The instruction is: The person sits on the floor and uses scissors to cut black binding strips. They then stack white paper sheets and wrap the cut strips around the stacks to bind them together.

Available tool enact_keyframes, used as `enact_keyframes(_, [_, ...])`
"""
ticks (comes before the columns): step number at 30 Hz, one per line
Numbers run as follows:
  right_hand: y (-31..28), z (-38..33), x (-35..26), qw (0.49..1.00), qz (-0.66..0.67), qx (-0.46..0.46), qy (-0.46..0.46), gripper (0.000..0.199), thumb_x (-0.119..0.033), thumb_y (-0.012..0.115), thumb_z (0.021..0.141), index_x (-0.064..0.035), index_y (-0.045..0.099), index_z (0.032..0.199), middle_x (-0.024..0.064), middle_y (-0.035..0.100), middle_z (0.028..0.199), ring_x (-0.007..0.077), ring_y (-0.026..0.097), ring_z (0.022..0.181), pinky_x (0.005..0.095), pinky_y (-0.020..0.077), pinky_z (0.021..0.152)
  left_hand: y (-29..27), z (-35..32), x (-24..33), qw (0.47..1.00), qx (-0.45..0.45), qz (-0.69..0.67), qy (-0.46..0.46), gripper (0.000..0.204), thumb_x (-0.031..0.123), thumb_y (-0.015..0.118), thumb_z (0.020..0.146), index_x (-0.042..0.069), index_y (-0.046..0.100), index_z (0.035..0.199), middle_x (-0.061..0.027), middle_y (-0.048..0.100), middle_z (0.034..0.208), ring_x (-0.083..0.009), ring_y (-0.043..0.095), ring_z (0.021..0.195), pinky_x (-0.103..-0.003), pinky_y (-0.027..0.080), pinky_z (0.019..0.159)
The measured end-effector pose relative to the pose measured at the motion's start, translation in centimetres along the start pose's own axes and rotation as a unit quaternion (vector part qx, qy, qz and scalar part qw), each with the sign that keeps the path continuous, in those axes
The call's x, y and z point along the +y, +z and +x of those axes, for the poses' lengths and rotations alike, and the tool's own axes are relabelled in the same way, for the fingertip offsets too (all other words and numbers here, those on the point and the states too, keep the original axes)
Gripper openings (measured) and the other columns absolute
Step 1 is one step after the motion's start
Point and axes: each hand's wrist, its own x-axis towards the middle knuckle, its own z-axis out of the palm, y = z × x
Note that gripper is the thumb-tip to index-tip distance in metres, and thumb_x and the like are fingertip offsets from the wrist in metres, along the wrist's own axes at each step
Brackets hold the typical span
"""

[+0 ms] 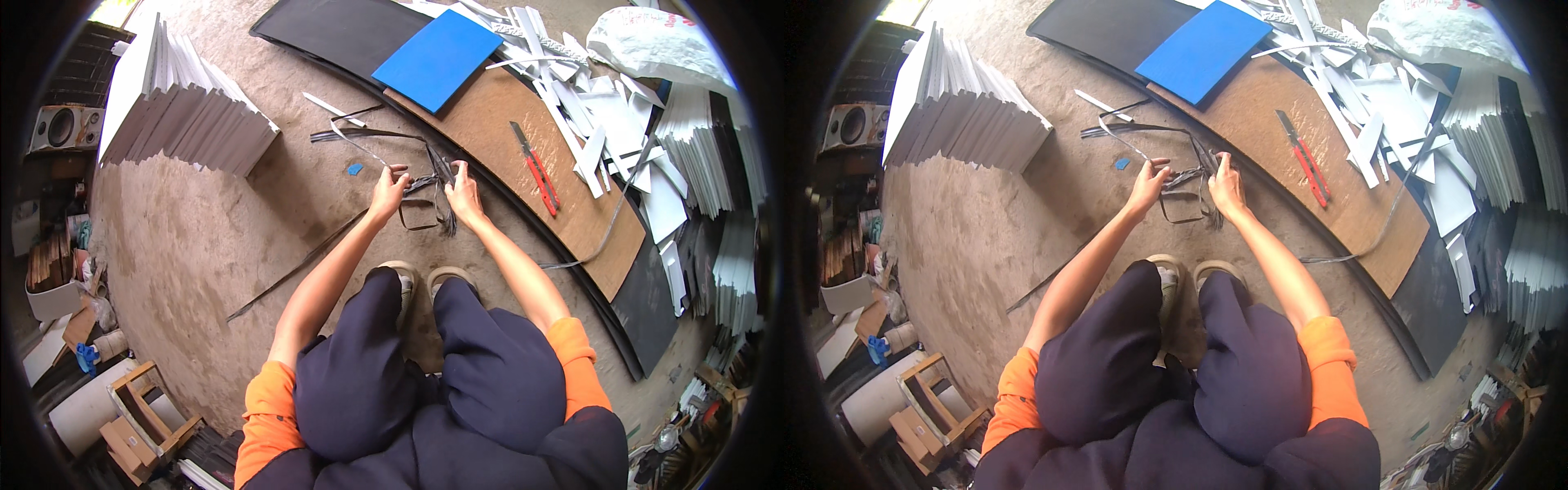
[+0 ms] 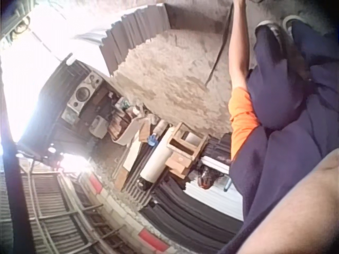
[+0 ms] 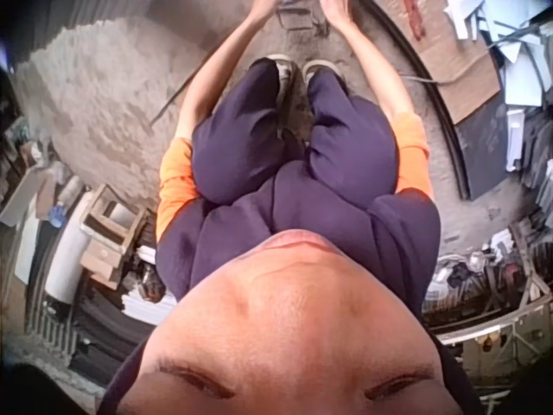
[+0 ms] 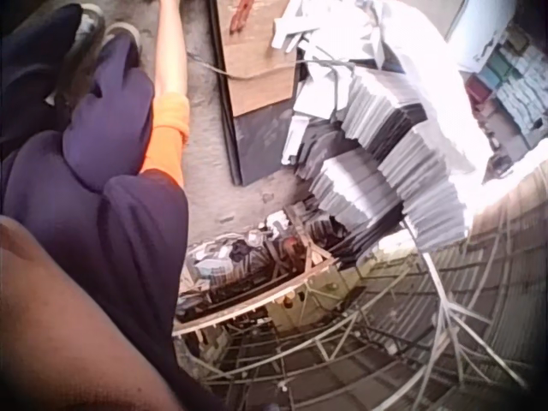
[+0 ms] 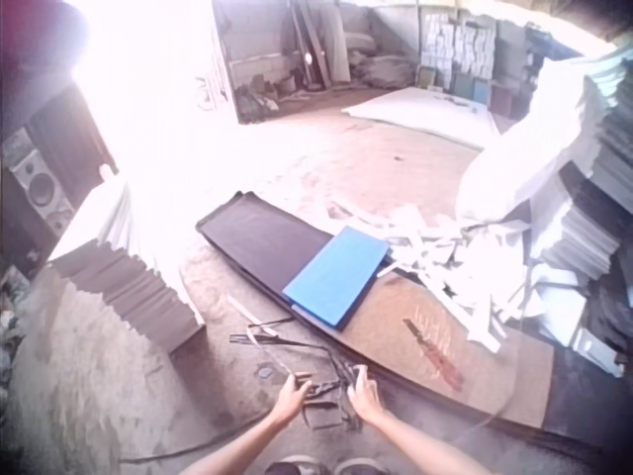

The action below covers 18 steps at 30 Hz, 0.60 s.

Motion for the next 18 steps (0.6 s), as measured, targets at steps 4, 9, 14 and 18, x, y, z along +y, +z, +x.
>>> enact_keyframes(4, [1.6, -0.7, 1.0, 0.987, -0.100, 0.088, -0.094, 0.055, -0.010, 0.058, 0.075, 0.0007, 0.028, 0.120, 0.0294, 0.050, 0.101, 0.0396, 0.049, 0.098, 0.0437, 0.0388, 0.087, 0.8, -0.7, 0.0, 0.995, 0.076, 0.070, 0.012, 0.044, 0.024, 0.055, 0.083, 0.003, 0.039, 0.118, -0.0156, 0.056, 0.102, -0.0214, 0.055, 0.089, -0.031, 0.043, 0.079])
enact_keyframes(9, [2.3, -1.1, 0.9, 0.986, -0.161, 0.036, -0.021, 0.060, -0.015, 0.056, 0.078, -0.0014, 0.021, 0.126, 0.0275, 0.054, 0.093, 0.0390, 0.055, 0.087, 0.0445, 0.0449, 0.076, -0.3, -3.0, -0.7, 0.988, 0.095, 0.119, -0.031, 0.056, 0.021, 0.059, 0.077, -0.003, 0.031, 0.119, -0.0129, 0.056, 0.087, -0.0208, 0.056, 0.081, -0.030, 0.044, 0.072])
enact_keyframes(14, [-1.4, -0.5, -0.7, 0.989, 0.019, 0.097, -0.111, 0.033, -0.011, 0.046, 0.085, -0.0018, 0.041, 0.116, 0.0163, 0.060, 0.066, 0.0276, 0.060, 0.057, 0.0373, 0.0479, 0.054, -1.1, -2.7, -1.4, 0.995, 0.076, 0.045, -0.034, 0.053, 0.021, 0.054, 0.082, 0.002, 0.026, 0.123, -0.0125, 0.055, 0.097, -0.0189, 0.056, 0.088, -0.030, 0.043, 0.071])
enact_keyframes(18, [-10.3, 1.8, -2.6, 0.980, 0.006, 0.182, -0.078, 0.024, -0.015, 0.049, 0.083, -0.0015, 0.054, 0.102, 0.0231, 0.059, 0.077, 0.0367, 0.060, 0.072, 0.0425, 0.0463, 0.061, 0.9, -1.0, 0.4, 0.995, 0.082, -0.034, 0.042, 0.046, 0.017, 0.049, 0.085, 0.004, 0.028, 0.124, -0.0105, 0.055, 0.098, -0.0172, 0.057, 0.088, -0.030, 0.044, 0.072])
